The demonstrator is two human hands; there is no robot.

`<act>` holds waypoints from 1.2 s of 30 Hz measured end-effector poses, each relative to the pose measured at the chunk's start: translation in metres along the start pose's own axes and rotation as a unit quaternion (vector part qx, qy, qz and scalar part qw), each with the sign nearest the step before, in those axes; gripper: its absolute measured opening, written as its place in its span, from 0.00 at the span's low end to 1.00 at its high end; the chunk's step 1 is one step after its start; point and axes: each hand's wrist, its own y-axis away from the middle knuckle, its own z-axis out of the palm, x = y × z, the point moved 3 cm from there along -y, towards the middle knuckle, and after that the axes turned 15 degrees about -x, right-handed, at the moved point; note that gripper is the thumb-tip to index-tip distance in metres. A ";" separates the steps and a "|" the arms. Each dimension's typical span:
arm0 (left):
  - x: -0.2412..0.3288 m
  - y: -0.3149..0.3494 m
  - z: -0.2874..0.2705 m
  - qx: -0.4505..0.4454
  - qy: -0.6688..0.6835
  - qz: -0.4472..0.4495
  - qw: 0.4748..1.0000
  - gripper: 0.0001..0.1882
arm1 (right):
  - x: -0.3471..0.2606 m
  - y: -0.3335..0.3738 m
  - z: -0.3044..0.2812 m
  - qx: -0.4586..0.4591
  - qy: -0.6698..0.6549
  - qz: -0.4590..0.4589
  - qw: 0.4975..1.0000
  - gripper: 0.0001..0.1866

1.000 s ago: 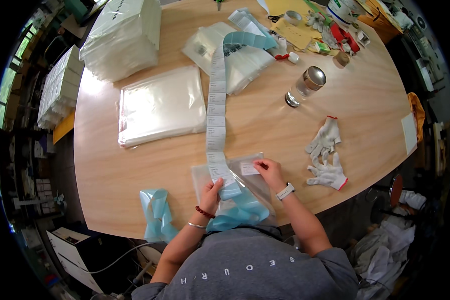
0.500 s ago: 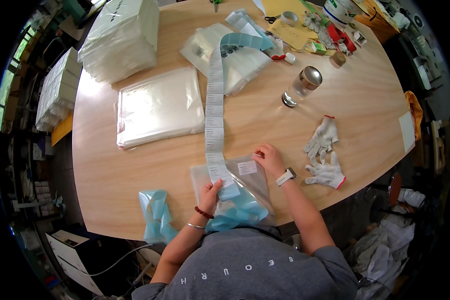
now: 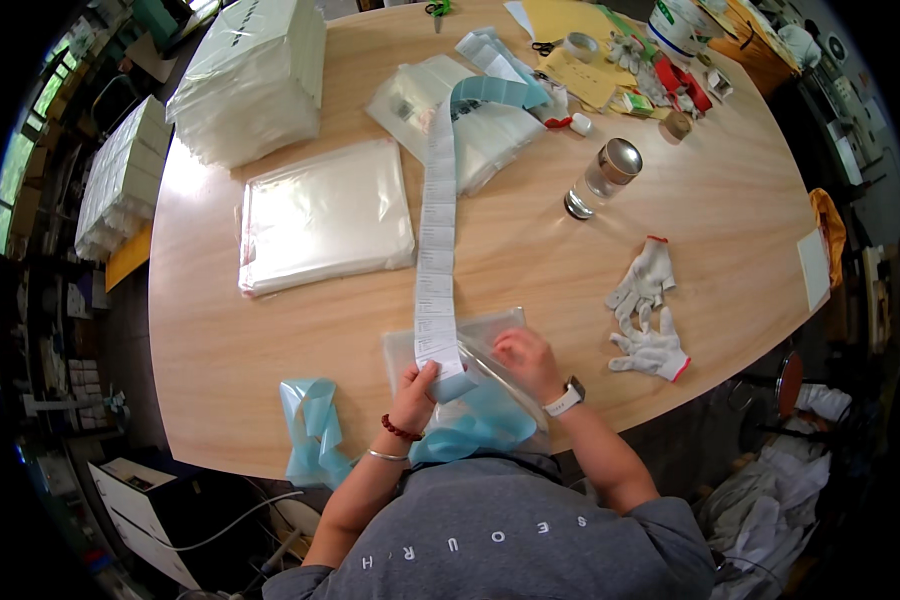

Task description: The person applies adhesive labels from a continuous roll onto clear plastic bags placed on a table. They peel each label, smooth it onto the bag, and set the labeled bag aside. The workspace contains stacks of bags, gloves, and other packing supplies.

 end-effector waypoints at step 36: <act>-0.023 -0.010 -0.032 0.088 -0.018 -0.056 0.994 0.12 | 0.053 -0.001 0.001 0.032 -0.133 0.187 0.973 0.05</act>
